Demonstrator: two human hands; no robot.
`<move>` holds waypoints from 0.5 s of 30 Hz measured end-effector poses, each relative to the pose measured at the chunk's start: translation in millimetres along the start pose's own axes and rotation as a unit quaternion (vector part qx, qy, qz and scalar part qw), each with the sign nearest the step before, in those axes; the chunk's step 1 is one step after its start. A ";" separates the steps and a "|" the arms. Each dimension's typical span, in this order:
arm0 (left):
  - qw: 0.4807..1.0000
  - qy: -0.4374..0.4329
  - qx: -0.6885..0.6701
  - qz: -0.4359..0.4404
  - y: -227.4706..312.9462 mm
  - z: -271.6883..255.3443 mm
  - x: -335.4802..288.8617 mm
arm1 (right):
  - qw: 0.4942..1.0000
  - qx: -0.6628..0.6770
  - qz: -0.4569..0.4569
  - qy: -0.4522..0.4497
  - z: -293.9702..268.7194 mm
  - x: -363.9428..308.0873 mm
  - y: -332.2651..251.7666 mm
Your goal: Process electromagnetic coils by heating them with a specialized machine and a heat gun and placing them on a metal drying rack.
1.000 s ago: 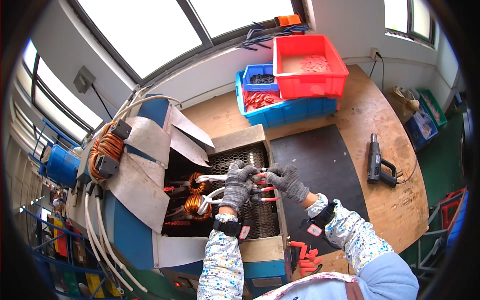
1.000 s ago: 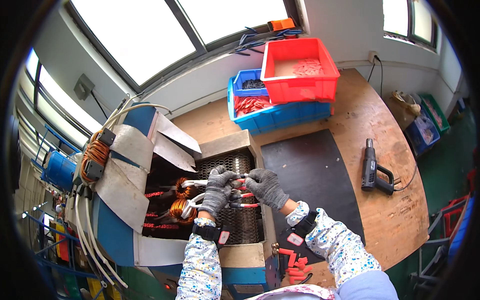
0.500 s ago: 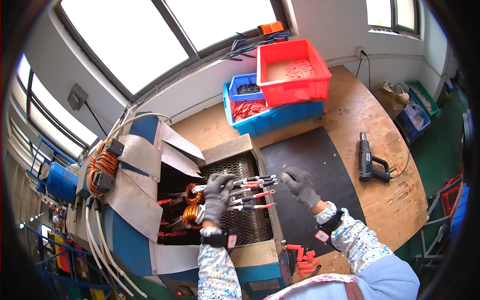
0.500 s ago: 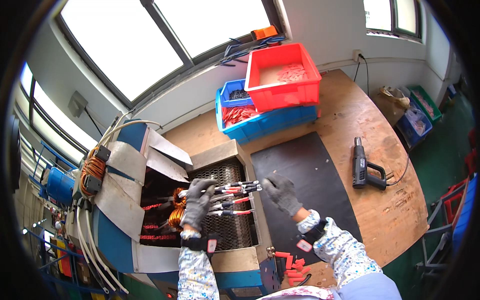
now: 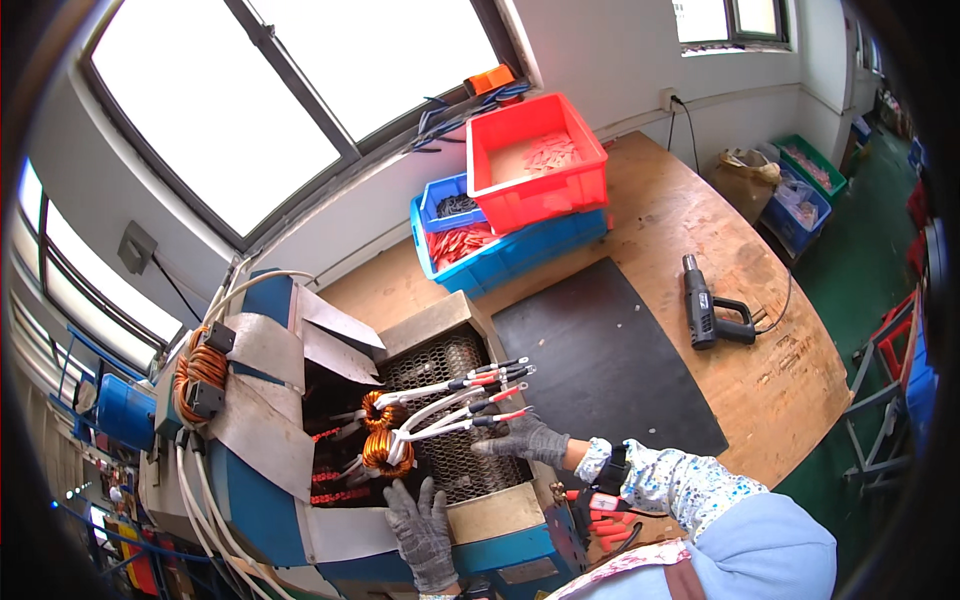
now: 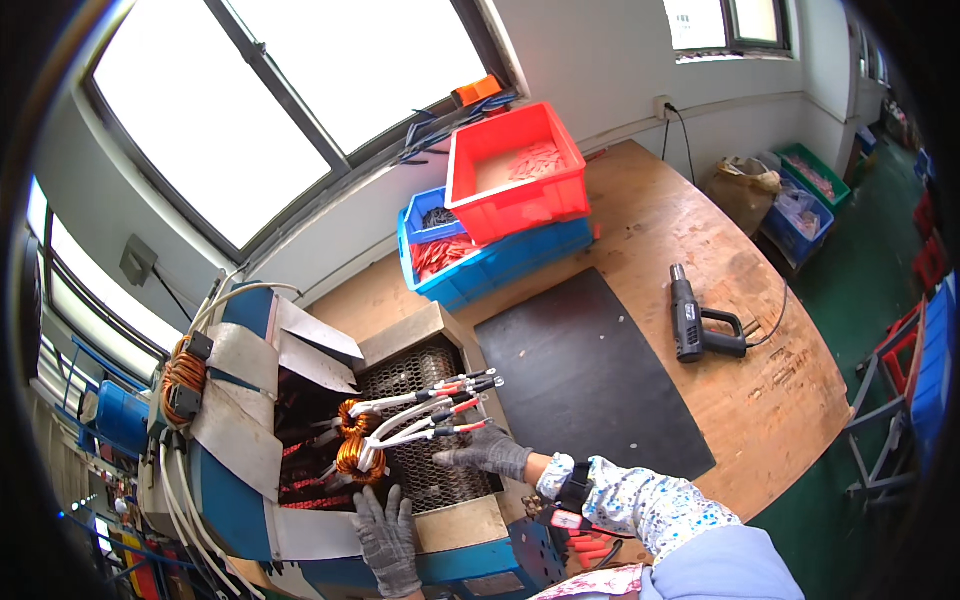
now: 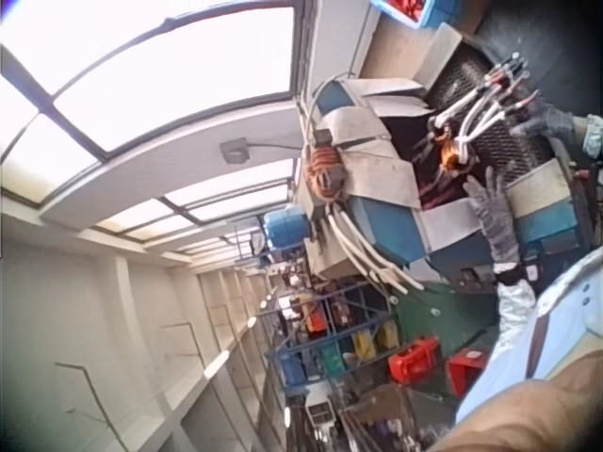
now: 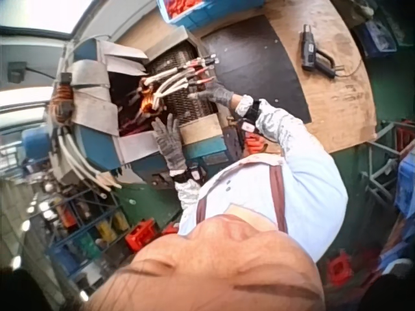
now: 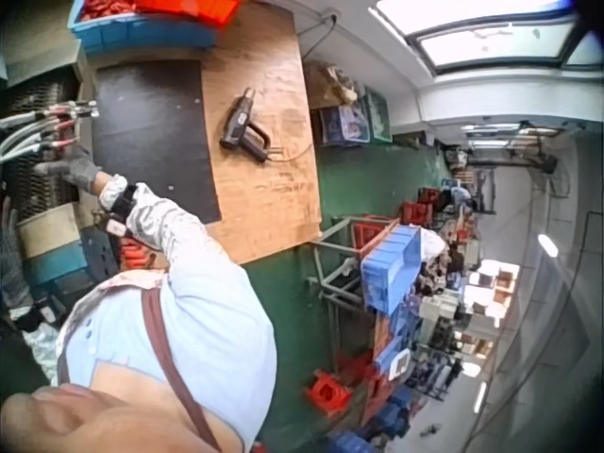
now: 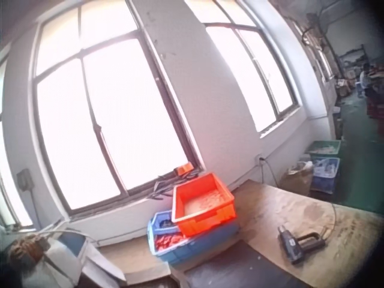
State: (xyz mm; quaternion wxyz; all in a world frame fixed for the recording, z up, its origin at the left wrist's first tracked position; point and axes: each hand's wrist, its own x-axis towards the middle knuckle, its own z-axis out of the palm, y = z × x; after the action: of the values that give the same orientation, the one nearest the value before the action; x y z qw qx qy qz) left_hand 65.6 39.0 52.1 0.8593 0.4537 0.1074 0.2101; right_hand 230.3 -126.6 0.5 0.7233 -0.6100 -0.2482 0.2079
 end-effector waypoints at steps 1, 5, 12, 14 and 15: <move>1.000 -0.004 -0.001 -0.004 -6.4 -15.4 -0.5 | 1.000 -0.002 0.001 0.006 -1.7 3.0 -6.5; 0.994 -0.106 0.018 0.001 -11.4 -60.2 11.6 | 0.954 0.267 0.135 -0.002 6.8 18.0 -42.5; -0.239 0.126 -0.954 0.131 24.1 40.5 38.0 | 0.929 0.351 -0.039 0.111 12.9 82.4 6.0; -0.148 0.094 -0.985 -0.011 27.3 21.3 35.8 | 0.881 0.440 0.000 0.176 31.3 83.6 -26.3; -0.142 0.081 -0.986 0.005 25.3 11.5 39.2 | 0.848 0.495 0.030 0.185 35.0 85.3 -40.7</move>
State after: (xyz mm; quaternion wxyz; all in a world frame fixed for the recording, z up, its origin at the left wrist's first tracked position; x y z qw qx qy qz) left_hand 98.0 61.1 79.7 -0.3155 0.9288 0.1552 -0.1171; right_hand 276.2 -54.7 54.2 0.9553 -0.2054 0.0445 0.2081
